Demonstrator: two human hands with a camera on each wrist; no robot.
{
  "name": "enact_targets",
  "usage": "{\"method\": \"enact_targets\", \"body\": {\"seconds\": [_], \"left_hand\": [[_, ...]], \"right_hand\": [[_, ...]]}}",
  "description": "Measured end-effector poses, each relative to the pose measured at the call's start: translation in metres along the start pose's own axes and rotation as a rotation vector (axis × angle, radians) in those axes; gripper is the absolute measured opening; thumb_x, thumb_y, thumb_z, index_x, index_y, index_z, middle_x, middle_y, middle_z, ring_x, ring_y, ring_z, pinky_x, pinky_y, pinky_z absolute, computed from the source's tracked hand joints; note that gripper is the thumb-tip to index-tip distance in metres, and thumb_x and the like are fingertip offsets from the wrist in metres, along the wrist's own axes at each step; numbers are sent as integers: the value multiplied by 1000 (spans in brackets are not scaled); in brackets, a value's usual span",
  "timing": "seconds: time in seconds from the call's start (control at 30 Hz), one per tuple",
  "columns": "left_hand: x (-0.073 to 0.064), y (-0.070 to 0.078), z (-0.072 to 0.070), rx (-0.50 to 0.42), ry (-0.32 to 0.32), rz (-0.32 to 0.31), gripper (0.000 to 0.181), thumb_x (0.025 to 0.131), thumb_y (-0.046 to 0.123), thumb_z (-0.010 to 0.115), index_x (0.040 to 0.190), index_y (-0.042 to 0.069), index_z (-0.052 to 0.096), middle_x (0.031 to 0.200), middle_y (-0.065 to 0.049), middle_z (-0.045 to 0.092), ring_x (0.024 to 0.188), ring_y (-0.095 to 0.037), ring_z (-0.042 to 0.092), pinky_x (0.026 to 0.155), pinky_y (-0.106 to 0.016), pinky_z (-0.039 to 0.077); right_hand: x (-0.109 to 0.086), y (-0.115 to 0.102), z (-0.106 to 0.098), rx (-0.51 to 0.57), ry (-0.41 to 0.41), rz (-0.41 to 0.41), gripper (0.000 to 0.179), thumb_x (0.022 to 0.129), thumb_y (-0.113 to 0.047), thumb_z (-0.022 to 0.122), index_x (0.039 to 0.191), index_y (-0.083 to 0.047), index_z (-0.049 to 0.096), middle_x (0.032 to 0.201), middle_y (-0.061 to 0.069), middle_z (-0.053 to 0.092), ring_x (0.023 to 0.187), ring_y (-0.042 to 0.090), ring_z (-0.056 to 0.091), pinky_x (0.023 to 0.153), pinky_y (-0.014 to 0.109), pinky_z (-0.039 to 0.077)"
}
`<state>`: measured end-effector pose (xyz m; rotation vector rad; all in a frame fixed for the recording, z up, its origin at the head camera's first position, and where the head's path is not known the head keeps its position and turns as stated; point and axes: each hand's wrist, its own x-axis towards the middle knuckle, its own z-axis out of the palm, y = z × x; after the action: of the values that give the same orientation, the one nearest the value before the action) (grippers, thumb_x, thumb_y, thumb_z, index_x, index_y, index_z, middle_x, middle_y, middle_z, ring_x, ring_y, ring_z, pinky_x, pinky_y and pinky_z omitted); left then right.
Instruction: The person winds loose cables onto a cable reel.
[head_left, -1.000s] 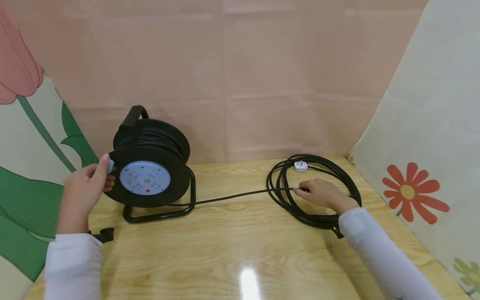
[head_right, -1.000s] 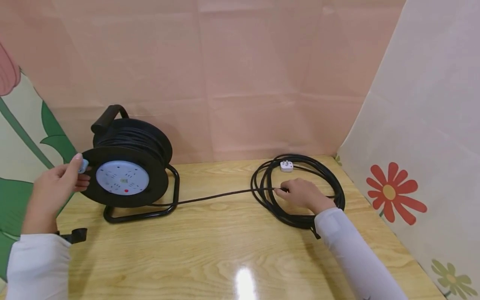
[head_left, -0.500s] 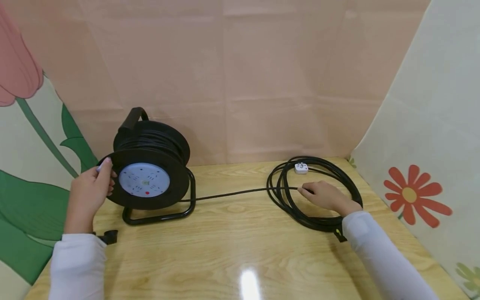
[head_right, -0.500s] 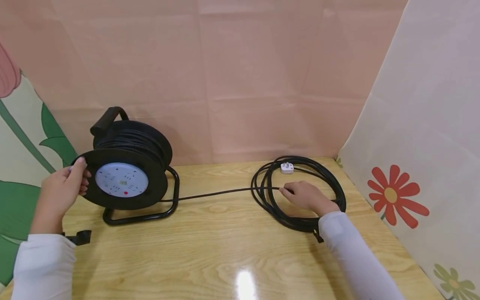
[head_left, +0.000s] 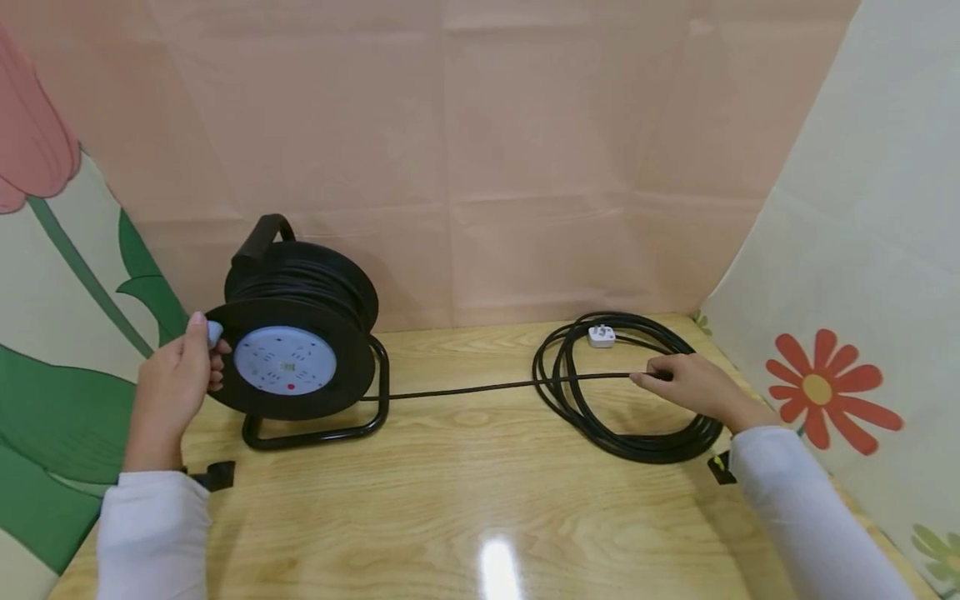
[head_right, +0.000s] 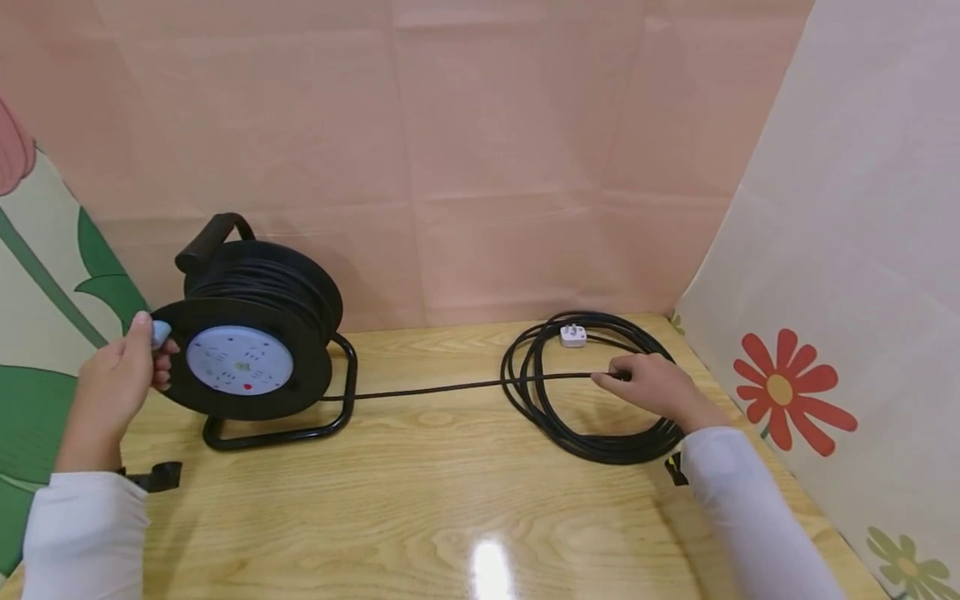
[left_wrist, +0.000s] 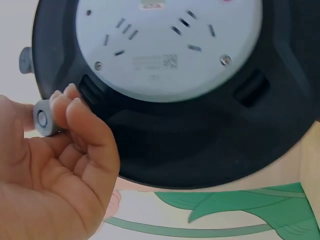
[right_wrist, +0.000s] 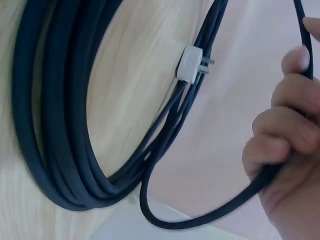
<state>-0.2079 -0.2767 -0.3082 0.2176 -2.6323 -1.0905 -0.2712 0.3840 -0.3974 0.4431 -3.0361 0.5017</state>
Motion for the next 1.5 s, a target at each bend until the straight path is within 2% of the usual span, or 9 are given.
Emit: {"method": "enact_targets", "body": {"seconds": [0.13,0.23,0.43,0.6,0.77,0.97,1.07,1.37,1.5], "left_hand": [[-2,12,-1,4,-31,-3,81,104,59,10,107,-2,63,88,-15,62,75,-23,60,69,-38,43],[-2,21,1,26,-25,25,78,105,56,11,106,-1,65,88,-14,64,76,-25,59,69,-38,43],[-4,34,7,64,6,94,71,107,48,13,106,1,65,88,-14,66,79,-28,59,72,-39,41],[-5,40,12,53,2,103,70,107,47,11,103,0,63,87,-15,66,79,-30,60,72,-40,42],[-4,46,18,2,-42,131,72,107,48,10,99,-1,61,85,-14,64,74,-27,60,73,-40,45],[-5,53,28,-26,-104,168,72,107,50,9,99,-1,59,84,-13,63,71,-26,59,70,-39,47],[-5,57,34,-32,-133,180,72,107,51,9,100,0,59,83,-11,62,71,-25,59,71,-40,47],[-10,65,52,-58,-186,186,72,107,52,9,99,0,59,82,-10,62,70,-22,60,73,-39,50],[-13,69,62,-53,-201,204,68,108,50,11,100,1,58,80,-9,61,68,-22,59,69,-37,50]], "right_hand": [[2,0,-4,8,3,-49,38,100,-47,58,73,-21,55,59,-4,41,51,13,37,55,32,35],[6,-2,-3,-40,28,-50,43,98,-54,57,71,-22,56,57,-5,41,51,13,37,54,31,34],[14,-9,0,-244,182,19,57,92,-74,48,72,-23,67,51,-6,46,45,16,42,43,33,32],[17,-12,0,-280,191,32,61,93,-75,44,67,-21,60,51,-4,44,46,18,43,43,33,30],[18,-18,-10,-274,204,-58,50,96,-65,50,72,-22,55,54,-5,41,48,15,39,47,32,30],[24,-40,-29,-236,405,-286,40,93,-45,70,68,-23,47,58,-9,39,48,11,36,50,31,30],[29,-52,-34,-255,463,-358,39,91,-41,74,70,-24,46,59,-10,38,47,9,35,48,31,30],[37,-72,-27,-313,516,-290,53,87,-58,71,58,-26,41,49,-12,32,42,8,28,41,29,20],[37,-77,-22,-299,467,-272,51,88,-56,71,60,-25,43,50,-11,35,42,9,30,40,29,20]]}}
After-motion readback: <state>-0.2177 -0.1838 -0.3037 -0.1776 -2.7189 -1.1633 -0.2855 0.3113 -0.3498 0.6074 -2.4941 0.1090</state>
